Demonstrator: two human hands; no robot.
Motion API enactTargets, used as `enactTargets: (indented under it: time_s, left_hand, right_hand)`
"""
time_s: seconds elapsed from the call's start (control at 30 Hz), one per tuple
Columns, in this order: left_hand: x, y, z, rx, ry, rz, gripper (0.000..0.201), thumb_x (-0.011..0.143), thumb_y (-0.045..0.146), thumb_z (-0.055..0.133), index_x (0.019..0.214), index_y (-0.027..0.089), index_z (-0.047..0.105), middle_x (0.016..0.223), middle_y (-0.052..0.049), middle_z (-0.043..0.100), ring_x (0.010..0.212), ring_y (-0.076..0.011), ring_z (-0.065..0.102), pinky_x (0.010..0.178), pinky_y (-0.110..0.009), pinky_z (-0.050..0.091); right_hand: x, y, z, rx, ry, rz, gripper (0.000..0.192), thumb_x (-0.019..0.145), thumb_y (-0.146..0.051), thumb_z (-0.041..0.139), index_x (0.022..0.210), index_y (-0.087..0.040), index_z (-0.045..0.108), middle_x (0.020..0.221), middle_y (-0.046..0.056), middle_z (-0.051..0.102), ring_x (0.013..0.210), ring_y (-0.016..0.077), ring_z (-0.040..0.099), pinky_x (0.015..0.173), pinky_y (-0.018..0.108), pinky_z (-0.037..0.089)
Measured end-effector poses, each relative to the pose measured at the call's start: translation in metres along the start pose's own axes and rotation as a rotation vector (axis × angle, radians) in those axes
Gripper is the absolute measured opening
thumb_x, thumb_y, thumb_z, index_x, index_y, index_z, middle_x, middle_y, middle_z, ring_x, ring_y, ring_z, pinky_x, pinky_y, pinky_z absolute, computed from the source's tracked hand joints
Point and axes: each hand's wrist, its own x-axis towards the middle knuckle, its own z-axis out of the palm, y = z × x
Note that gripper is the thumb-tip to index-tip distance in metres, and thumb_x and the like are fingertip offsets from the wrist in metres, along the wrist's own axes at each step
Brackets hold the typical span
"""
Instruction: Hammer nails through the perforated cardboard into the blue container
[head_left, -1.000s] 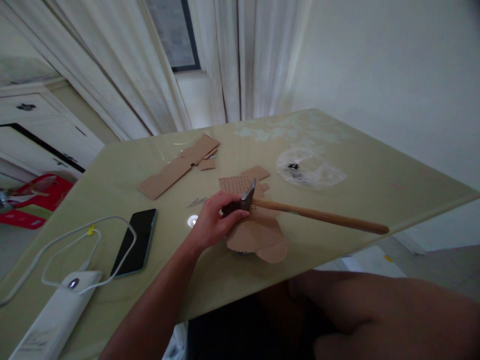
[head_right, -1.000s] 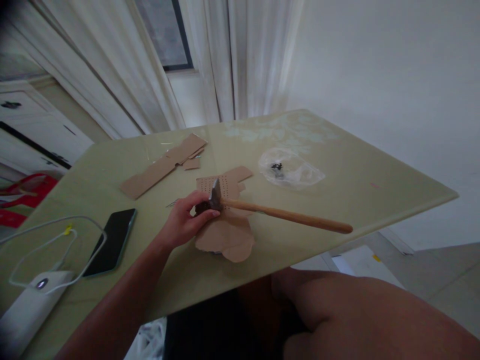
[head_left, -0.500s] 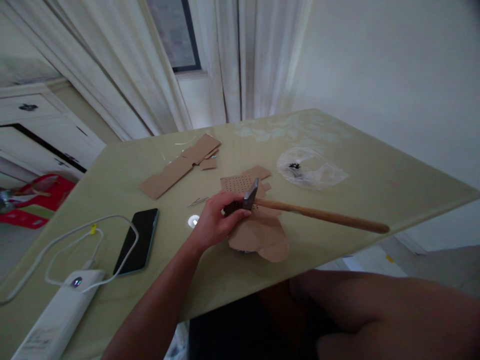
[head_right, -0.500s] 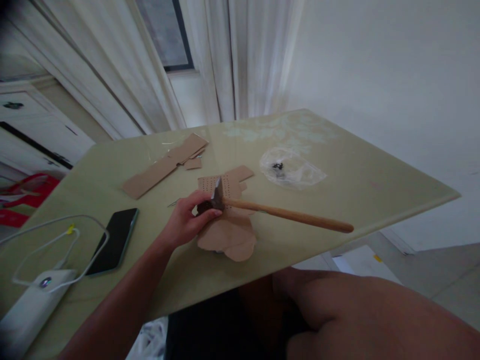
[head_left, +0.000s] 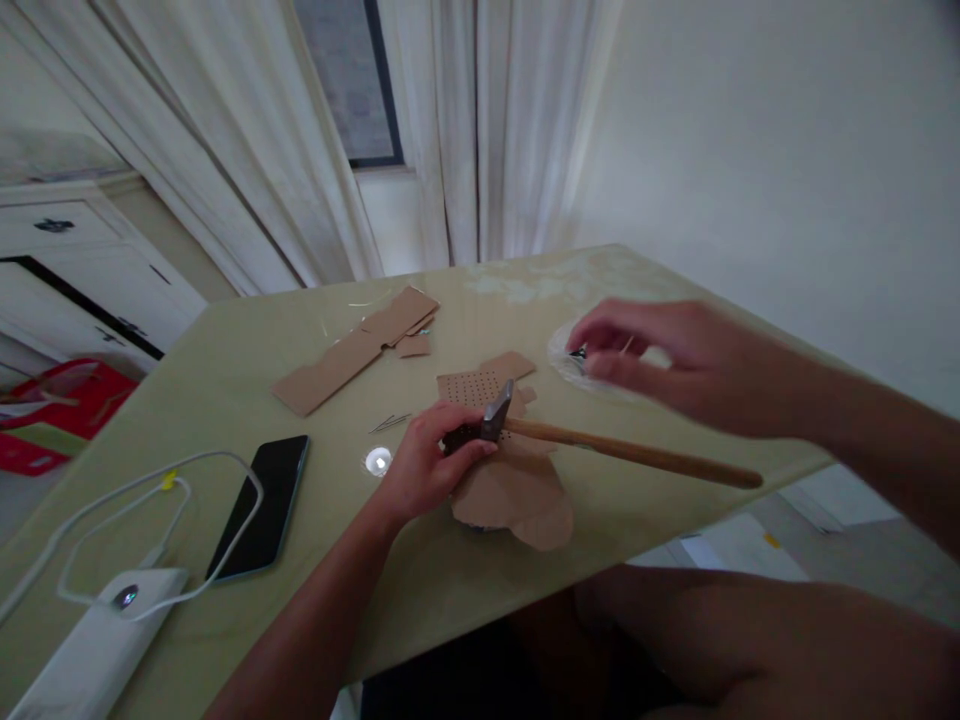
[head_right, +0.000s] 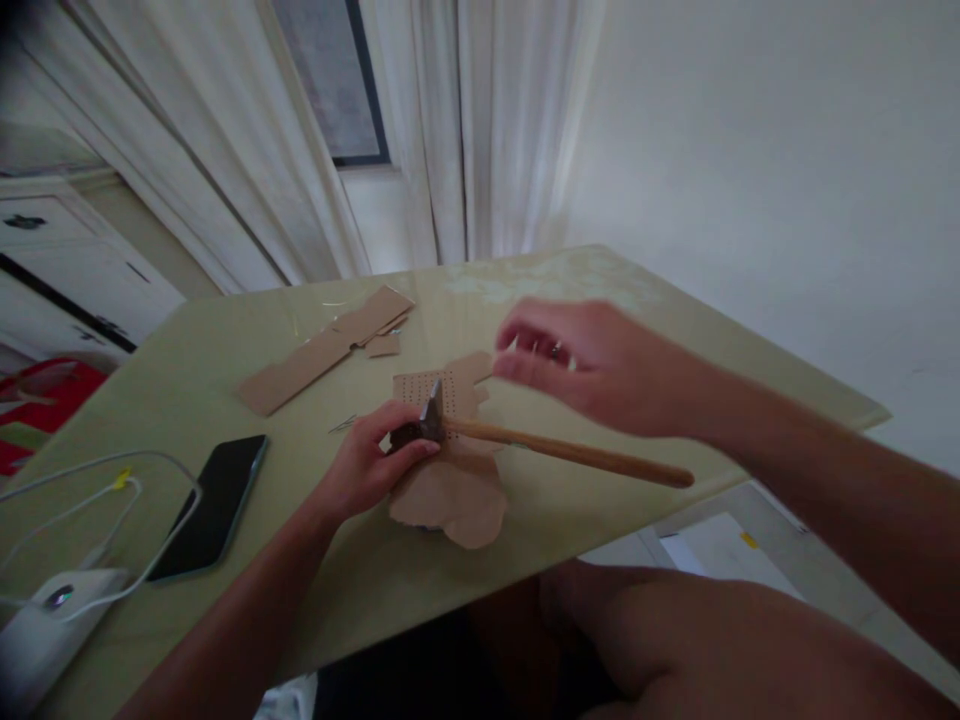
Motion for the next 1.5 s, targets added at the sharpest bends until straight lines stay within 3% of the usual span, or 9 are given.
enactTargets:
  time_s: [0.13,0.27,0.5,0.67,0.77,0.9,1.23,1.4,1.5]
  left_hand:
    - [0.000,0.002,-0.001,0.015,-0.006,-0.017,0.016,0.096,0.037,0.081,0.106,0.024,0.081,0.096,-0.004,0.080,0.087,-0.0210,0.068,0.080,-0.034,0.051]
    - [0.000,0.002,0.000,0.018,0.004,-0.026,0.017,0.095,0.037,0.083,0.107,0.025,0.082,0.097,-0.004,0.080,0.087,-0.0207,0.069,0.080,-0.033,0.052]
    - [-0.001,0.001,0.002,-0.044,-0.021,-0.102,0.026,0.090,0.041,0.087,0.111,0.025,0.083,0.100,-0.004,0.079,0.082,-0.0188,0.067,0.070,-0.029,0.052]
    - [-0.003,0.004,0.001,-0.053,-0.043,-0.064,0.041,0.093,0.035,0.083,0.132,0.028,0.076,0.126,-0.008,0.079,0.110,-0.0241,0.072,0.091,-0.036,0.058]
    - [-0.004,0.006,0.003,-0.035,-0.036,-0.031,0.034,0.098,0.029,0.074,0.133,0.028,0.074,0.125,-0.008,0.079,0.113,-0.0242,0.072,0.099,-0.040,0.057]
    - [-0.003,0.006,0.007,-0.023,-0.002,-0.027,0.031,0.101,0.024,0.067,0.131,0.027,0.075,0.125,-0.010,0.078,0.114,-0.0250,0.072,0.101,-0.042,0.058]
    - [0.000,-0.004,0.004,0.042,0.052,0.049,0.037,0.102,0.030,0.069,0.139,0.030,0.071,0.151,-0.011,0.066,0.142,-0.0289,0.059,0.122,-0.053,0.044]
    - [0.007,-0.018,-0.012,0.207,0.284,-0.234,0.033,0.106,0.042,0.058,0.128,0.022,0.072,0.135,-0.014,0.071,0.121,-0.0296,0.068,0.092,-0.043,0.059]
    - [0.006,-0.026,-0.023,0.649,0.280,-0.402,0.031,0.105,0.035,0.054,0.123,0.018,0.072,0.124,-0.017,0.073,0.117,-0.0351,0.067,0.098,-0.050,0.056]
  right_hand:
    - [-0.005,0.006,0.039,-0.204,-0.424,-0.006,0.034,0.101,-0.054,0.072,0.107,-0.021,0.071,0.098,0.008,0.078,0.084,0.0263,0.070,0.073,0.036,0.046]
    - [-0.015,0.011,0.065,-0.248,-0.478,0.084,0.024,0.110,-0.038,0.057,0.093,-0.021,0.062,0.083,0.005,0.070,0.079,0.0243,0.066,0.070,0.035,0.040]
    - [-0.024,0.010,0.066,-0.100,-0.268,0.189,0.030,0.106,-0.035,0.061,0.079,-0.023,0.056,0.072,0.000,0.060,0.071,0.0188,0.057,0.066,0.034,0.035]
    - [-0.026,0.006,0.048,0.319,0.248,0.161,0.040,0.107,-0.048,0.066,0.076,-0.025,0.055,0.062,-0.005,0.044,0.053,0.0132,0.038,0.050,0.031,0.027]
    - [-0.028,-0.001,0.030,0.542,0.595,0.020,0.041,0.104,-0.055,0.072,0.077,-0.027,0.058,0.059,-0.006,0.038,0.048,0.0126,0.031,0.044,0.031,0.021]
    - [-0.032,-0.013,0.013,0.551,0.822,-0.084,0.044,0.099,-0.058,0.077,0.073,-0.029,0.057,0.058,-0.005,0.031,0.047,0.0131,0.024,0.042,0.033,0.018]
    - [-0.043,-0.006,0.019,0.523,0.718,-0.111,0.043,0.097,-0.060,0.079,0.075,-0.027,0.063,0.061,-0.004,0.040,0.047,0.0122,0.029,0.042,0.031,0.020]
    - [-0.049,0.004,0.023,0.514,0.630,-0.073,0.040,0.099,-0.059,0.078,0.078,-0.027,0.064,0.060,-0.003,0.046,0.049,0.0146,0.035,0.045,0.032,0.022]
    - [-0.047,0.006,0.024,0.496,0.625,-0.065,0.046,0.099,-0.059,0.077,0.073,-0.026,0.059,0.060,-0.003,0.045,0.050,0.0146,0.034,0.045,0.031,0.020]
